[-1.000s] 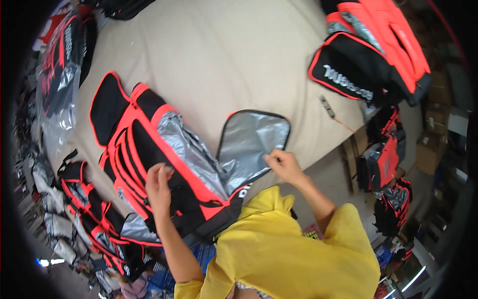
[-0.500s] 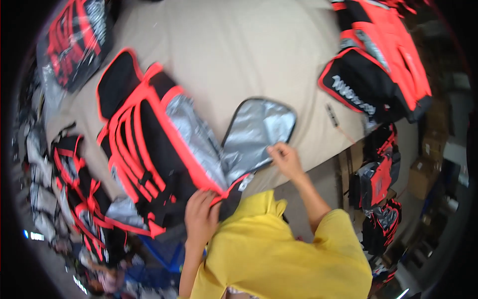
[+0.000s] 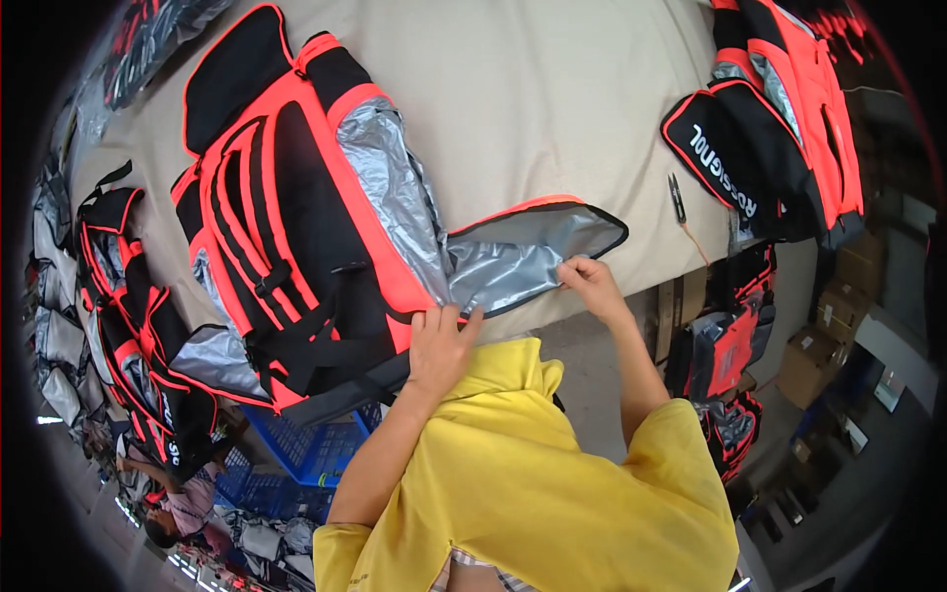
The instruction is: The recorder is seen checking and folding red and black sports bags at a manufacturing facility.
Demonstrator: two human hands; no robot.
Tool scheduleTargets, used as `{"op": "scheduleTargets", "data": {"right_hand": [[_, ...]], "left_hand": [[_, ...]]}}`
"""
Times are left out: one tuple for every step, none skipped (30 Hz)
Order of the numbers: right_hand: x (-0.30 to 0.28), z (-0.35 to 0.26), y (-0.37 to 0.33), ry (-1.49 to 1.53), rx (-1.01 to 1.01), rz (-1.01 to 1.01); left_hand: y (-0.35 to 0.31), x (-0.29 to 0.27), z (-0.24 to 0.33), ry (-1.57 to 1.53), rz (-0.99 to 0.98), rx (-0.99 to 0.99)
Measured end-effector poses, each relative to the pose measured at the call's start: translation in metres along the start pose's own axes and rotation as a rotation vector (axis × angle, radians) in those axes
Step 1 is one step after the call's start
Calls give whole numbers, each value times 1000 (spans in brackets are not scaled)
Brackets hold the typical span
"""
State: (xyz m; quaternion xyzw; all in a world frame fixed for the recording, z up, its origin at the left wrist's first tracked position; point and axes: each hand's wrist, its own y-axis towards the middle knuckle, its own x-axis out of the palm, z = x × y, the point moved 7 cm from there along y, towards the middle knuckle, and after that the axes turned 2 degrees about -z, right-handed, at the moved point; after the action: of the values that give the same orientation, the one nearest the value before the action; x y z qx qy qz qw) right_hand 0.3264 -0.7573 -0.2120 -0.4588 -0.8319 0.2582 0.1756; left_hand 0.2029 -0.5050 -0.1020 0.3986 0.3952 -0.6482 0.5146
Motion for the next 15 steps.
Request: {"op": "scheduleTargets", "data": {"right_hand": [[-1,2,-1,-1,2,6],[0,3,-2,-5,-2,7],[1,2,-2,-8,-10,6],[1,0,0,-6,-15,6],[2,0,1,-1,9,-1],[5,0,2,3,29,-13],[5,-1,3,8,15,-27],[-3,1,1,23,40,25],[-9,6,-2,40,65,76],[-11,2,-9,120,17,110],[-15,-4,-19,202,-30,147],[-16,-9,-28,265,-39,173],[-21,-9,-39,328,-49,210],[-30,8,-45,377,-56,253],[-23,14,-53,386,-69,251]], "left_hand": [[0,0,0,6,12,25],[-1,1,1,4,11,29],[-1,1,2,10,18,28],[-3,0,1,19,24,26],[-5,-3,2,26,27,26],[-6,-6,2,-6,-1,6],[-6,-10,0,-33,-27,-18],[-7,-19,-2,-12,-20,-28],[-9,-35,-1,-115,66,8],[-18,-53,-2,-215,151,40],[-33,-67,-9,-193,155,30],[-55,-86,-20,-177,222,-19],[-78,-101,-31,-168,289,-56],[-101,-109,-41,-127,306,-69],[-120,-116,-47,-46,246,-97]]}}
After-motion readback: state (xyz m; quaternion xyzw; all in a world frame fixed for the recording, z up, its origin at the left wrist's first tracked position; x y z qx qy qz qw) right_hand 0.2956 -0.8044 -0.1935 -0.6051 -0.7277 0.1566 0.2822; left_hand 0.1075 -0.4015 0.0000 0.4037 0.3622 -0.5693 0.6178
